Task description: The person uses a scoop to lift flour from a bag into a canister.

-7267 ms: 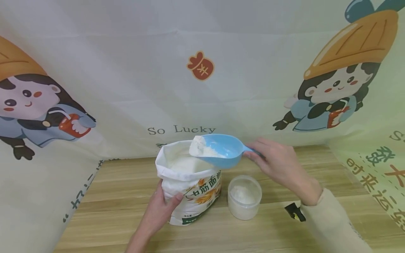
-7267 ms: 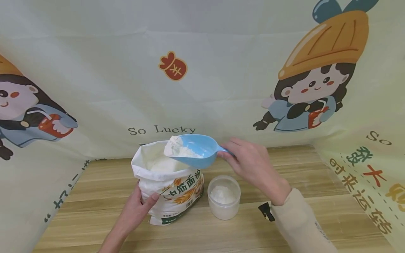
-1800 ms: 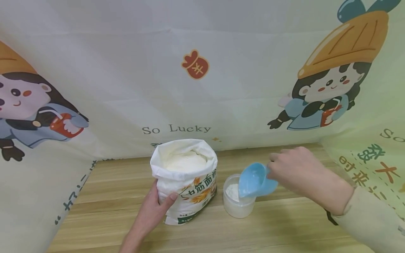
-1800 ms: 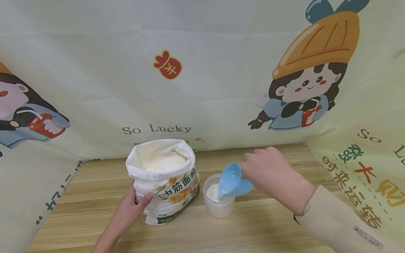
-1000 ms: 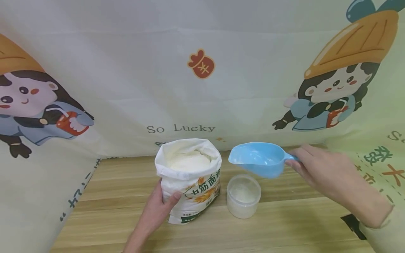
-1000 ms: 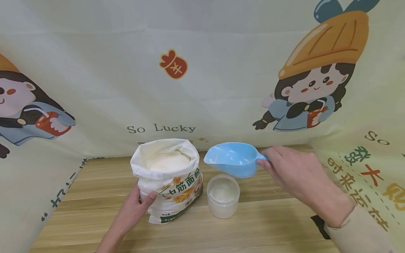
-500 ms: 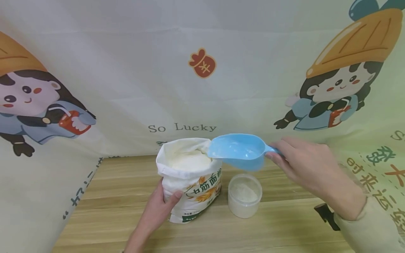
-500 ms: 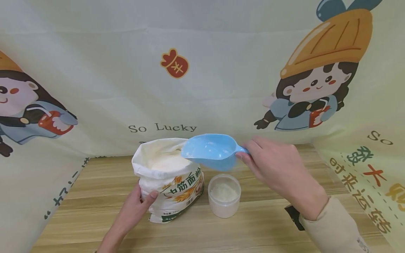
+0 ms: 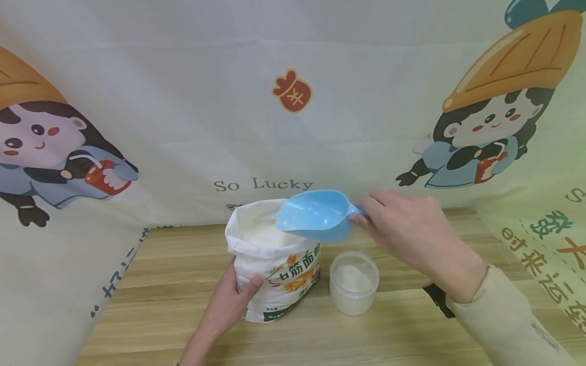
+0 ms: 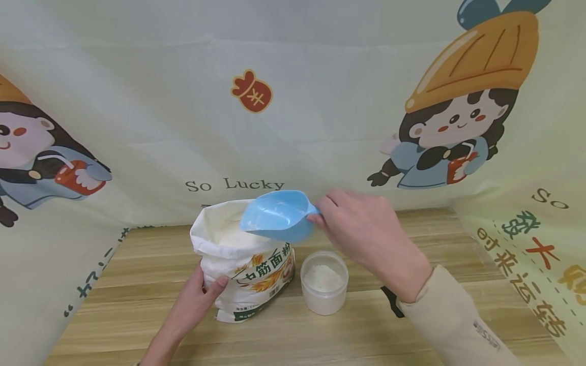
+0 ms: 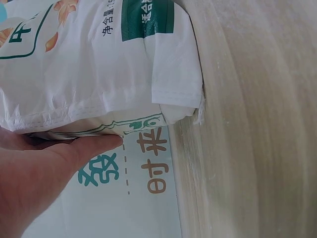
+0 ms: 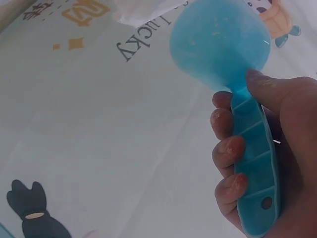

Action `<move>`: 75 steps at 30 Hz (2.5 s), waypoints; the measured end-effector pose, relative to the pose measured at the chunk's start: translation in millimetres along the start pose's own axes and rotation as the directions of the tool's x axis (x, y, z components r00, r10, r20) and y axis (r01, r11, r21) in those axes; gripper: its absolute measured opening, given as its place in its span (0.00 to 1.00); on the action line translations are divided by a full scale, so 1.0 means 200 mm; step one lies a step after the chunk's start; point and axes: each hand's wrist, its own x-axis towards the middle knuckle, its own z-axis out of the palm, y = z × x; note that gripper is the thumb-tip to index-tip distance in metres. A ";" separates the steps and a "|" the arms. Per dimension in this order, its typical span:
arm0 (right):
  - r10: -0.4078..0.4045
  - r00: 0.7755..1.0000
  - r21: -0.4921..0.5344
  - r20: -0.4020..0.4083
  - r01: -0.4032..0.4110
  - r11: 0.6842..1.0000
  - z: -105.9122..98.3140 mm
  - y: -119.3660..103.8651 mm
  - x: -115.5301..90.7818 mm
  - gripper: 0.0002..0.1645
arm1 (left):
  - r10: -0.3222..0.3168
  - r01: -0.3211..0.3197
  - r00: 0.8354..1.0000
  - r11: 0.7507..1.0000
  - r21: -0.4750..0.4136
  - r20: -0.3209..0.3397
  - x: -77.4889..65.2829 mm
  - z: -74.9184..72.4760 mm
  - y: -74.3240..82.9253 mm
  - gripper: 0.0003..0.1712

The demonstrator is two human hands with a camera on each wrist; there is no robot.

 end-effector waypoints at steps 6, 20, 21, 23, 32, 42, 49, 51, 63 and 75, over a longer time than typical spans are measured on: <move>-0.007 0.999 -0.037 0.032 0.008 0.999 -0.01 -0.02 0.06 0.15 | 0.008 -0.008 1.000 1.000 -0.009 0.002 0.00 0.00 0.00 0.38; -0.095 0.978 -0.102 0.186 0.116 0.988 -0.07 -0.11 0.20 0.14 | 0.005 -0.005 1.000 1.000 -0.001 -0.007 0.00 0.00 0.00 0.36; -0.100 0.976 -0.109 0.195 0.123 0.986 -0.07 -0.12 0.21 0.14 | 0.004 -0.004 1.000 1.000 0.001 -0.008 0.00 0.00 0.00 0.36; -0.100 0.971 -0.120 0.216 0.128 0.985 -0.08 -0.14 0.23 0.14 | 0.003 -0.003 1.000 1.000 0.006 -0.011 0.00 0.00 0.00 0.36; -0.110 0.948 -0.130 0.298 0.155 0.979 -0.04 -0.22 0.28 0.09 | -0.002 0.002 1.000 1.000 0.009 -0.014 -0.01 0.00 0.01 0.31; -0.108 0.915 -0.169 0.389 0.186 0.968 0.01 -0.28 0.33 0.12 | 0.006 -0.005 1.000 1.000 0.019 -0.017 0.00 0.00 0.00 0.32; -0.116 0.909 -0.194 0.400 0.208 0.959 0.05 -0.31 0.35 0.19 | -0.013 0.013 1.000 1.000 0.025 -0.018 0.00 0.00 -0.01 0.33; -0.113 0.904 -0.198 0.411 0.210 0.957 0.06 -0.32 0.36 0.19 | -0.013 0.014 1.000 1.000 0.027 -0.017 0.00 0.00 -0.01 0.33; -0.099 0.891 -0.202 0.442 0.206 0.957 0.10 -0.35 0.38 0.18 | -0.015 0.016 1.000 0.999 0.048 -0.019 0.00 0.00 0.00 0.35; -0.096 0.888 -0.171 0.450 0.191 0.966 0.16 -0.36 0.39 0.16 | -0.014 0.015 1.000 0.999 0.045 -0.016 0.00 0.00 0.00 0.33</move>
